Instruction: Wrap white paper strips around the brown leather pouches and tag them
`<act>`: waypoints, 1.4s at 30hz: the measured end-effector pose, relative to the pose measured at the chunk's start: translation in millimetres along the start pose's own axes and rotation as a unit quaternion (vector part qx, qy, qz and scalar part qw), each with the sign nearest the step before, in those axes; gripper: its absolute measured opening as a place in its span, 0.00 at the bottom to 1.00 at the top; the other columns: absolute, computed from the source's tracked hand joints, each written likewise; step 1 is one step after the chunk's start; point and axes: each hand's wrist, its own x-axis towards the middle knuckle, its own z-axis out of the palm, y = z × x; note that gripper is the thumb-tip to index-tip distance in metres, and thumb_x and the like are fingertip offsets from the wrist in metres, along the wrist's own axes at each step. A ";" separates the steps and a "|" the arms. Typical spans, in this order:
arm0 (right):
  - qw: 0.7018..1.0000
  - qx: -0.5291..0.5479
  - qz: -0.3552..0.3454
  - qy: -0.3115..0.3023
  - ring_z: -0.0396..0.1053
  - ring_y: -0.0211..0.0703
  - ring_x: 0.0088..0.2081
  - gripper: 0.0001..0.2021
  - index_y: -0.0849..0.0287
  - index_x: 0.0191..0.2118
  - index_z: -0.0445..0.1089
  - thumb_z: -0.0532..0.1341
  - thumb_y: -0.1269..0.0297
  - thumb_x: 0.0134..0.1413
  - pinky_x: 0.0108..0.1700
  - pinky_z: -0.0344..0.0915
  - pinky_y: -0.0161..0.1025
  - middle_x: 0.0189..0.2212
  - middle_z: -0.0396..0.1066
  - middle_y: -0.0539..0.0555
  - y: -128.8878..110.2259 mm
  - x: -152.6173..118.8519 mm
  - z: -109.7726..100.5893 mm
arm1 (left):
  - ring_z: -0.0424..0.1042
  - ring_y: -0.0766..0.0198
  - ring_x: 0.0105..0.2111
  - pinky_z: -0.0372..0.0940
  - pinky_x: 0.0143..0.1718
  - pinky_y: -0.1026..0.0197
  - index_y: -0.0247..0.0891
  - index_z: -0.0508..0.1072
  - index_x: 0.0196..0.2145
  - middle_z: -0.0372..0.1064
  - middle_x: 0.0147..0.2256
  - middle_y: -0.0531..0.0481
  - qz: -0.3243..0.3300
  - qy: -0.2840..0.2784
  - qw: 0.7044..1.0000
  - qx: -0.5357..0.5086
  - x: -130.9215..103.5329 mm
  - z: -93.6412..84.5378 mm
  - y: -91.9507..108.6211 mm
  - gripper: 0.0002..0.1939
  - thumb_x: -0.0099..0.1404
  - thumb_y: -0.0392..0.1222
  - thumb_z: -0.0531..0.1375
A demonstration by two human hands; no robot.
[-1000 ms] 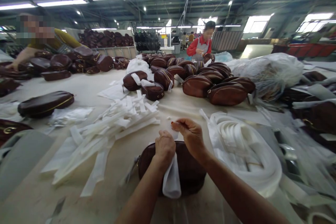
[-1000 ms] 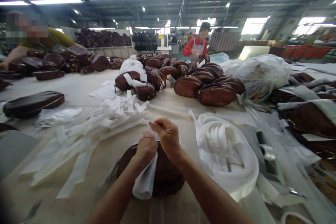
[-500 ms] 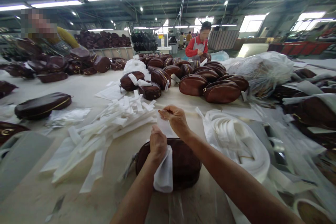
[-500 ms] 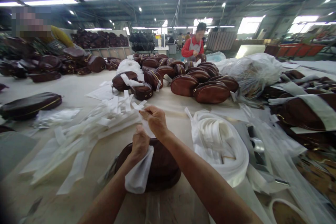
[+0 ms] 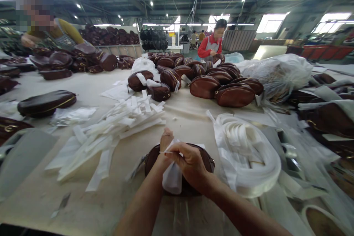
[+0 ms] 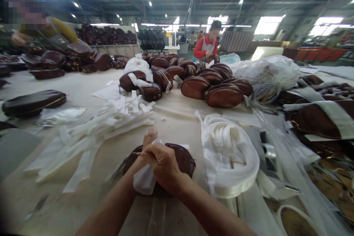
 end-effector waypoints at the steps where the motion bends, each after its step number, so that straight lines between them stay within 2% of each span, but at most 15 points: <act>1: 0.999 -0.024 -0.013 -0.020 0.67 0.36 0.28 0.10 0.58 0.28 0.71 0.58 0.60 0.57 0.34 0.62 0.32 0.25 0.71 0.49 1.5 -6.6 -0.5 | 0.70 0.61 0.37 0.68 0.40 0.55 0.33 0.67 0.46 0.68 0.40 0.46 -0.017 0.013 1.000 -0.019 2.0 0.5 -0.7 0.15 0.68 0.47 0.55; 4: 0.995 -0.065 -0.047 -0.057 0.67 0.36 0.27 0.10 0.59 0.29 0.71 0.57 0.61 0.58 0.33 0.62 0.31 0.25 0.71 0.50 6.2 -18.9 -3.7 | 0.71 0.62 0.36 0.68 0.40 0.55 0.32 0.67 0.46 0.69 0.39 0.47 -0.057 0.055 0.994 -0.078 8.3 3.9 -2.7 0.15 0.69 0.46 0.54; 10: 0.988 -0.094 -0.104 -0.071 0.67 0.36 0.29 0.09 0.60 0.30 0.69 0.57 0.64 0.60 0.33 0.64 0.32 0.25 0.70 0.51 7.3 -37.2 -10.3 | 0.71 0.64 0.33 0.68 0.38 0.56 0.32 0.67 0.45 0.69 0.35 0.48 -0.092 0.112 0.977 -0.158 13.2 14.6 -6.4 0.14 0.70 0.45 0.52; 14: 0.972 -0.127 -0.182 -0.073 0.68 0.38 0.32 0.06 0.61 0.32 0.68 0.55 0.70 0.59 0.36 0.66 0.34 0.29 0.72 0.55 8.7 -48.4 -12.4 | 0.72 0.64 0.32 0.68 0.38 0.56 0.32 0.68 0.43 0.70 0.34 0.48 -0.076 0.125 0.971 -0.187 14.2 14.3 -5.2 0.14 0.68 0.46 0.54; 17: 0.953 -0.149 -0.254 -0.077 0.69 0.40 0.34 0.07 0.61 0.35 0.67 0.53 0.74 0.59 0.39 0.67 0.37 0.31 0.73 0.56 13.8 -52.8 -14.1 | 0.73 0.63 0.29 0.68 0.36 0.57 0.30 0.69 0.42 0.71 0.31 0.48 -0.045 0.123 0.970 -0.206 12.1 5.6 -2.0 0.12 0.69 0.41 0.52; 20: 0.939 -0.156 -0.296 -0.076 0.70 0.41 0.36 0.07 0.61 0.36 0.66 0.52 0.75 0.58 0.41 0.67 0.38 0.32 0.74 0.57 19.3 -54.1 -16.1 | 0.74 0.62 0.29 0.68 0.37 0.60 0.29 0.70 0.42 0.73 0.30 0.46 0.036 0.104 0.968 -0.227 -3.6 -9.7 -3.4 0.11 0.67 0.36 0.51; 24: 0.936 -0.170 -0.300 -0.071 0.70 0.42 0.37 0.07 0.61 0.35 0.66 0.52 0.75 0.57 0.40 0.68 0.38 0.33 0.74 0.57 20.5 -53.6 -18.3 | 0.73 0.62 0.41 0.67 0.46 0.63 0.38 0.74 0.38 0.74 0.38 0.50 0.211 0.021 0.948 -0.238 -48.5 -29.5 -25.8 0.08 0.61 0.37 0.58; 25: 0.936 -0.173 -0.298 -0.071 0.70 0.42 0.37 0.07 0.62 0.34 0.66 0.52 0.75 0.57 0.40 0.68 0.39 0.32 0.74 0.57 19.8 -53.5 -18.7 | 0.71 0.62 0.45 0.64 0.51 0.62 0.38 0.75 0.37 0.74 0.40 0.50 0.275 -0.009 0.932 -0.234 -60.1 -33.3 -34.7 0.07 0.60 0.35 0.59; 26: 0.936 -0.174 -0.297 -0.070 0.70 0.42 0.37 0.07 0.62 0.34 0.66 0.52 0.75 0.57 0.40 0.68 0.39 0.32 0.74 0.57 19.1 -53.5 -19.1 | 0.68 0.61 0.49 0.62 0.54 0.59 0.38 0.74 0.40 0.72 0.44 0.47 0.374 -0.030 0.900 -0.222 -70.3 -36.5 -43.8 0.09 0.63 0.35 0.57; 27: 0.937 -0.171 -0.296 -0.070 0.70 0.43 0.37 0.07 0.62 0.34 0.66 0.52 0.75 0.57 0.40 0.68 0.39 0.31 0.73 0.57 18.5 -53.5 -19.4 | 0.66 0.61 0.52 0.61 0.56 0.58 0.37 0.73 0.43 0.71 0.47 0.46 0.436 -0.037 0.874 -0.210 -78.7 -39.4 -52.6 0.11 0.65 0.34 0.54; 29: 0.941 -0.156 -0.293 -0.066 0.70 0.42 0.37 0.07 0.62 0.34 0.67 0.53 0.75 0.56 0.40 0.69 0.39 0.32 0.74 0.57 18.0 -53.8 -20.2 | 0.60 0.62 0.57 0.59 0.57 0.57 0.37 0.69 0.49 0.66 0.52 0.44 0.506 -0.054 0.842 -0.181 -89.9 -43.6 -67.0 0.15 0.67 0.32 0.49; 31: 0.946 -0.140 -0.287 -0.063 0.71 0.42 0.37 0.06 0.62 0.35 0.67 0.54 0.75 0.56 0.41 0.70 0.39 0.32 0.74 0.58 18.5 -54.2 -21.0 | 0.58 0.62 0.58 0.59 0.57 0.56 0.37 0.65 0.53 0.63 0.54 0.42 0.516 -0.050 0.840 -0.160 -95.5 -44.7 -75.6 0.18 0.67 0.30 0.48; 34: 0.953 -0.126 -0.269 -0.065 0.71 0.43 0.38 0.05 0.63 0.37 0.67 0.55 0.75 0.56 0.41 0.70 0.39 0.34 0.74 0.59 20.2 -55.0 -22.3 | 0.61 0.61 0.56 0.63 0.55 0.57 0.34 0.63 0.52 0.63 0.53 0.39 0.500 0.012 0.850 -0.167 -100.6 -38.8 -80.0 0.18 0.65 0.28 0.51; 38: 0.957 -0.124 -0.254 -0.071 0.72 0.43 0.39 0.05 0.64 0.37 0.68 0.55 0.74 0.56 0.42 0.71 0.40 0.36 0.75 0.60 22.1 -56.6 -22.9 | 0.65 0.58 0.52 0.66 0.51 0.55 0.34 0.66 0.47 0.67 0.46 0.40 0.531 0.076 0.822 -0.190 -105.2 -28.3 -80.2 0.15 0.63 0.27 0.52; 42: 0.957 -0.119 -0.255 -0.071 0.71 0.43 0.41 0.06 0.65 0.36 0.69 0.55 0.73 0.57 0.44 0.71 0.39 0.36 0.75 0.60 22.7 -57.4 -22.0 | 0.64 0.56 0.52 0.65 0.52 0.53 0.33 0.65 0.49 0.66 0.46 0.38 0.558 0.038 0.810 -0.179 -103.4 -35.9 -77.2 0.16 0.63 0.29 0.50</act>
